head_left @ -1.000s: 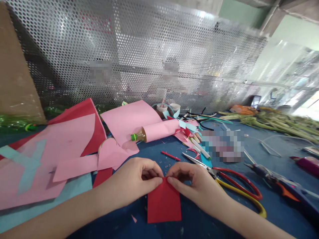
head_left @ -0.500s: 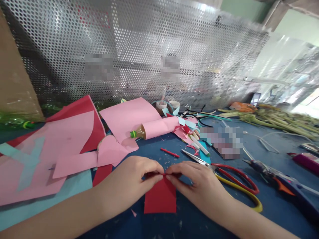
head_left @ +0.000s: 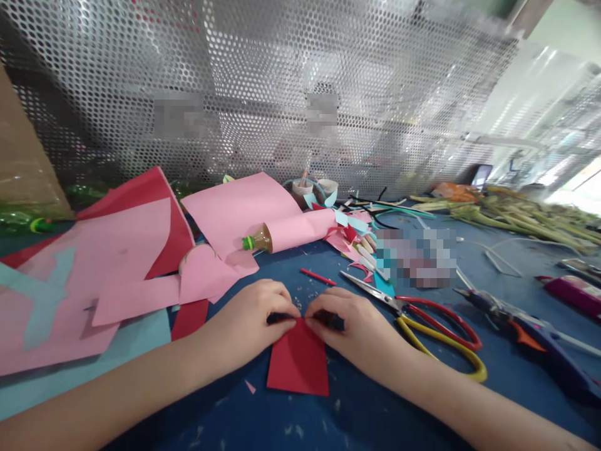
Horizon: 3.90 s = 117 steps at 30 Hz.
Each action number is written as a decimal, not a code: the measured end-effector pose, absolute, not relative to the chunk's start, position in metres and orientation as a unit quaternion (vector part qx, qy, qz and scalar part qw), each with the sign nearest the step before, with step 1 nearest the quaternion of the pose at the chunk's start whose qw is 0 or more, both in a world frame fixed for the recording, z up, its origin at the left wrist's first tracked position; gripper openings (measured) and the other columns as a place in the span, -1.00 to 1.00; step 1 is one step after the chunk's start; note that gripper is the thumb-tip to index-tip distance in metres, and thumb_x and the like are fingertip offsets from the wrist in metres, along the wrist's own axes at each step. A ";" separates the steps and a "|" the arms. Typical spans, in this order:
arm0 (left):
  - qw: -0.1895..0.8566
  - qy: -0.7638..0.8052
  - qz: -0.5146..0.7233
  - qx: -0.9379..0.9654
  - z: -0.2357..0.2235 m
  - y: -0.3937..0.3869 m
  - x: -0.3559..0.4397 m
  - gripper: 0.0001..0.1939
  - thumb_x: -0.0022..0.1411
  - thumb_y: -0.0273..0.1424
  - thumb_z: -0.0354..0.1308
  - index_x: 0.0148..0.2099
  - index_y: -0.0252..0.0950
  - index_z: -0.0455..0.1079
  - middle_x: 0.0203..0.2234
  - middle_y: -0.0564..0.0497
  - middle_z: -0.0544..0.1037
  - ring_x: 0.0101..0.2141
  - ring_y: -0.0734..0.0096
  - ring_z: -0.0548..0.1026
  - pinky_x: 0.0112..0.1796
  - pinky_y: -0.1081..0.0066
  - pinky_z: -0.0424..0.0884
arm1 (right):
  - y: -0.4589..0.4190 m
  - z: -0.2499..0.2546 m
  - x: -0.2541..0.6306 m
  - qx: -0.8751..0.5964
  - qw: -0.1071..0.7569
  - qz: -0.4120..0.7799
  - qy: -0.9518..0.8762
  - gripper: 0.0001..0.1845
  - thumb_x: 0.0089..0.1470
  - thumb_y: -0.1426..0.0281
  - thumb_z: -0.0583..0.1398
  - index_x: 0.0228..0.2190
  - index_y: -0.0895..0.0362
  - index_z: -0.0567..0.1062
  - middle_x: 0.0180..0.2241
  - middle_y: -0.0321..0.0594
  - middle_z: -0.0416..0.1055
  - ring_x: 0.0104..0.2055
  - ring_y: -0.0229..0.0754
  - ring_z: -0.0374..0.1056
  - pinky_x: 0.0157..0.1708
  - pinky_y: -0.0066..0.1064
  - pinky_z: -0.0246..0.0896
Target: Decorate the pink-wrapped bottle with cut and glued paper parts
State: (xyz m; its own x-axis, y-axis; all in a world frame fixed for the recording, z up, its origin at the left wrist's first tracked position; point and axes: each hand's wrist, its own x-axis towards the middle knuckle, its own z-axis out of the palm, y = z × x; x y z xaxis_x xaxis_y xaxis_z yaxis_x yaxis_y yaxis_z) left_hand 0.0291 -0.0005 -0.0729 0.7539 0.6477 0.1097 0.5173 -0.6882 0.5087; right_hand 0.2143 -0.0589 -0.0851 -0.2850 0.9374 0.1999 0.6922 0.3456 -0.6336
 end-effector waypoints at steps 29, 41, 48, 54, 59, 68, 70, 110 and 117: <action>0.169 0.225 0.098 0.955 -0.068 0.000 0.028 -0.76 0.27 -0.58 -0.02 -0.33 -0.30 0.45 -0.39 0.00 0.50 -0.32 0.35 0.45 -0.30 0.41 0.34 | -0.058 -0.084 0.218 -0.539 0.268 0.251 -0.758 -0.75 -0.02 0.68 0.15 -0.43 0.10 0.47 -0.39 -0.32 0.44 -0.24 -0.24 0.34 -0.24 -0.46 0.21; 0.079 0.138 0.057 0.986 -0.064 0.006 0.022 -0.75 0.24 -0.63 -0.03 -0.27 -0.33 0.47 -0.32 -0.07 0.52 -0.30 0.29 0.46 -0.31 0.39 0.38 | -0.059 -0.083 0.222 -0.508 0.255 0.218 -0.793 -0.76 0.03 0.69 0.14 -0.41 0.11 0.45 -0.36 -0.29 0.41 -0.25 -0.23 0.32 -0.23 -0.43 0.23; 0.050 0.115 0.057 0.991 -0.070 0.011 0.018 -0.74 0.27 -0.57 -0.03 -0.22 -0.25 0.47 -0.34 -0.01 0.51 -0.33 0.33 0.42 -0.33 0.42 0.31 | -0.062 -0.079 0.227 -0.432 0.185 0.122 -0.874 -0.71 0.17 0.65 -0.01 -0.33 0.14 0.45 -0.32 -0.16 0.40 -0.25 -0.17 0.31 -0.14 -0.28 0.27; 0.071 0.125 0.042 0.989 -0.061 0.007 0.021 -0.76 0.29 -0.52 0.00 -0.21 -0.34 0.51 -0.33 -0.08 0.54 -0.33 0.32 0.46 -0.31 0.40 0.36 | -0.063 -0.067 0.230 -0.419 0.130 0.117 -0.891 -0.74 0.15 0.62 0.06 -0.31 0.10 0.50 -0.27 -0.18 0.48 -0.18 -0.13 0.38 -0.10 -0.28 0.29; 0.090 0.136 0.060 0.985 -0.063 0.005 0.020 -0.78 0.28 -0.50 0.02 -0.24 -0.34 0.52 -0.40 -0.07 0.53 -0.35 0.31 0.47 -0.34 0.39 0.37 | -0.063 -0.069 0.237 -0.427 0.141 0.153 -0.880 -0.72 0.06 0.67 0.12 -0.30 0.14 0.53 -0.24 -0.17 0.51 -0.16 -0.14 0.39 -0.08 -0.31 0.28; -0.013 0.078 0.071 0.994 -0.063 0.004 0.022 -0.68 0.33 -0.51 -0.10 -0.29 -0.35 0.50 -0.45 -0.09 0.54 -0.40 0.28 0.44 -0.41 0.35 0.35 | -0.054 -0.075 0.232 -0.541 0.214 0.196 -0.789 -0.87 0.08 0.53 0.18 -0.37 0.08 0.52 -0.34 -0.27 0.50 -0.28 -0.20 0.41 -0.23 -0.39 0.29; -0.006 0.081 0.065 0.995 -0.063 0.004 0.021 -0.70 0.33 -0.50 -0.08 -0.27 -0.35 0.50 -0.43 -0.09 0.55 -0.38 0.27 0.45 -0.40 0.35 0.35 | -0.053 -0.076 0.229 -0.533 0.213 0.194 -0.796 -0.86 0.04 0.56 0.21 -0.41 0.10 0.52 -0.37 -0.27 0.48 -0.29 -0.21 0.39 -0.24 -0.41 0.29; 0.151 0.207 0.130 0.958 -0.073 0.005 0.025 -0.86 0.17 -0.58 0.01 -0.35 -0.31 0.37 -0.42 0.01 0.46 -0.36 0.37 0.39 -0.33 0.40 0.29 | -0.063 -0.084 0.219 -0.513 0.242 0.133 -0.813 -0.85 0.02 0.61 0.20 -0.47 0.12 0.44 -0.45 -0.28 0.42 -0.34 -0.20 0.36 -0.33 -0.40 0.26; 0.149 0.208 0.182 0.949 -0.070 0.001 0.024 -0.90 0.23 -0.53 0.02 -0.31 -0.32 0.36 -0.41 0.01 0.47 -0.32 0.35 0.41 -0.29 0.39 0.32 | -0.062 -0.083 0.221 -0.484 0.317 0.084 -0.811 -0.82 0.01 0.64 0.19 -0.45 0.11 0.43 -0.44 -0.31 0.44 -0.36 -0.23 0.36 -0.31 -0.41 0.26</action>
